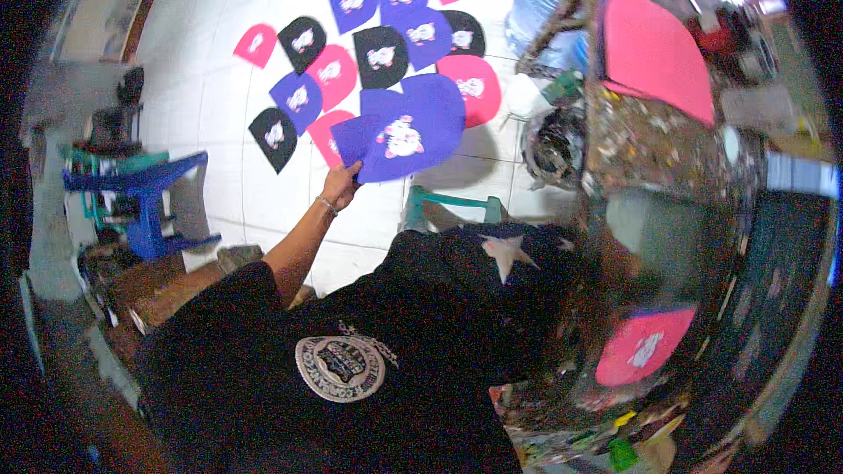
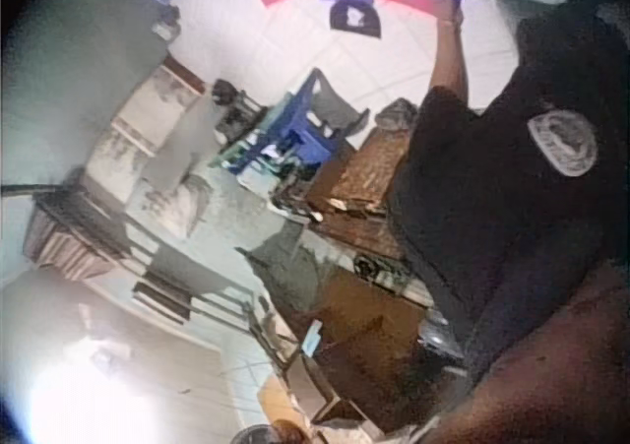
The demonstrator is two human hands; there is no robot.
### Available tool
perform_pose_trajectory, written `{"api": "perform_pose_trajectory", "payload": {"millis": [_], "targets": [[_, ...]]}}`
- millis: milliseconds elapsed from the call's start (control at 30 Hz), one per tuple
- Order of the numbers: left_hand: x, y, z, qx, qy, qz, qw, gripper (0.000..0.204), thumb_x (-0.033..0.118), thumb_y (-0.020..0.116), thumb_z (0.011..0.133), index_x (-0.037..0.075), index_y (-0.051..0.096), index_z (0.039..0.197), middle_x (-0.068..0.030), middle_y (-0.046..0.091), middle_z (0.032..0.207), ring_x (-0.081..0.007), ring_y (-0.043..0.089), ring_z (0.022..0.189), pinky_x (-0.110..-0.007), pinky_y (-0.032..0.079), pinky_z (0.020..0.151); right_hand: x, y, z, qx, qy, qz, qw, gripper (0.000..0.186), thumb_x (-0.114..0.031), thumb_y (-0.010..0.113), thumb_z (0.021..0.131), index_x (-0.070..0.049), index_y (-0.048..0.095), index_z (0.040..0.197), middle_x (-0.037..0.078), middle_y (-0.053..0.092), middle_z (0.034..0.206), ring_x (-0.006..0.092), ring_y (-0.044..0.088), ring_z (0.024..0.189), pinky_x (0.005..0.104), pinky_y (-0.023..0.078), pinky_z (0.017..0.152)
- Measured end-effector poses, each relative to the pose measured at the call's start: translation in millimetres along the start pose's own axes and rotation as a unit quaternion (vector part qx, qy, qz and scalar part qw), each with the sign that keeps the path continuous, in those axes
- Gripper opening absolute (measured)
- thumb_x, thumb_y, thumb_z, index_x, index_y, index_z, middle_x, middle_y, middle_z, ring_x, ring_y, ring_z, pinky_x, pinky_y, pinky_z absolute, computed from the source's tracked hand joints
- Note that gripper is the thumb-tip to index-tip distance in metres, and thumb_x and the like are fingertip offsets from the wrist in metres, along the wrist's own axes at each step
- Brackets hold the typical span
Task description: The person screen prints designs onto fabric panels by placing the panels on a station, lowering a screen, and using a squeegee to apply pink ink. They then lift the screen, remove the printed panels, and place them on the floor with other printed pieces.
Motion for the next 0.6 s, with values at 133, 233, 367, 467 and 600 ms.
{"api": "perform_pose_trajectory", "payload": {"millis": [133,233,367,467,600], "targets": [[-100.4,-143.7,66.4,0.213,0.004,-0.237,0.948,0.023,0.011,0.056,0.100,0.002,0.062,0.121,-0.0100,0.068,0.114,-0.0222,0.067,0.099,-0.038,0.058,0.080,-165.4,-121.1,-25.8,-0.022,0.235,0.083,0.968,0.053,-0.043,0.047,0.107,0.002,0.076,0.113,0.027,0.071,0.112,0.0389,0.068,0.093,0.0470,0.053,0.080],[-159.8,-241.6,103.8,0.309,0.006,-0.322,0.895,0.025,0.012,0.055,0.099,0.002,0.061,0.122,-0.0123,0.066,0.121,-0.0225,0.065,0.109,-0.037,0.058,0.086,-196.8,-133.0,-25.2,0.048,0.183,0.114,0.975,0.053,-0.042,0.053,0.105,0.005,0.076,0.104,0.029,0.072,0.097,0.0408,0.066,0.080,0.0498,0.050,0.072],[-189.2,-314.8,120.6,0.399,0.037,-0.423,0.813,0.029,0.009,0.052,0.098,0.000,0.059,0.125,-0.0126,0.065,0.122,-0.0259,0.064,0.111,-0.039,0.058,0.090,-176.4,-121.5,-37.8,0.053,0.174,0.085,0.980,0.055,-0.044,0.054,0.105,0.005,0.077,0.099,0.028,0.071,0.086,0.0387,0.061,0.070,0.0503,0.047,0.066],[-209.8,-354.2,113.3,0.428,0.045,-0.405,0.806,0.030,0.008,0.053,0.097,-0.001,0.059,0.125,-0.0138,0.066,0.119,-0.0267,0.065,0.108,-0.039,0.057,0.089,-211.8,-128.2,-40.6,0.136,0.125,0.135,0.973,0.059,-0.045,0.054,0.105,0.006,0.075,0.085,0.023,0.067,0.073,0.0344,0.052,0.059,0.0509,0.044,0.062],[-256.0,-338.4,85.9,0.500,-0.141,-0.222,0.825,0.031,0.016,0.058,0.096,0.000,0.061,0.122,-0.0147,0.068,0.113,-0.0269,0.067,0.103,-0.039,0.056,0.087,-188.2,-119.8,-40.0,0.054,0.191,0.087,0.976,0.058,-0.046,0.055,0.103,0.005,0.076,0.089,0.025,0.069,0.079,0.0372,0.058,0.066,0.0523,0.046,0.066]]}}
Point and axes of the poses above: each hand's wrist, its own z-axis towards the middle knuckle, its own y-axis out of the palm, x = y × z, the point moved 9 cm from there along z, towards the middle knuckle
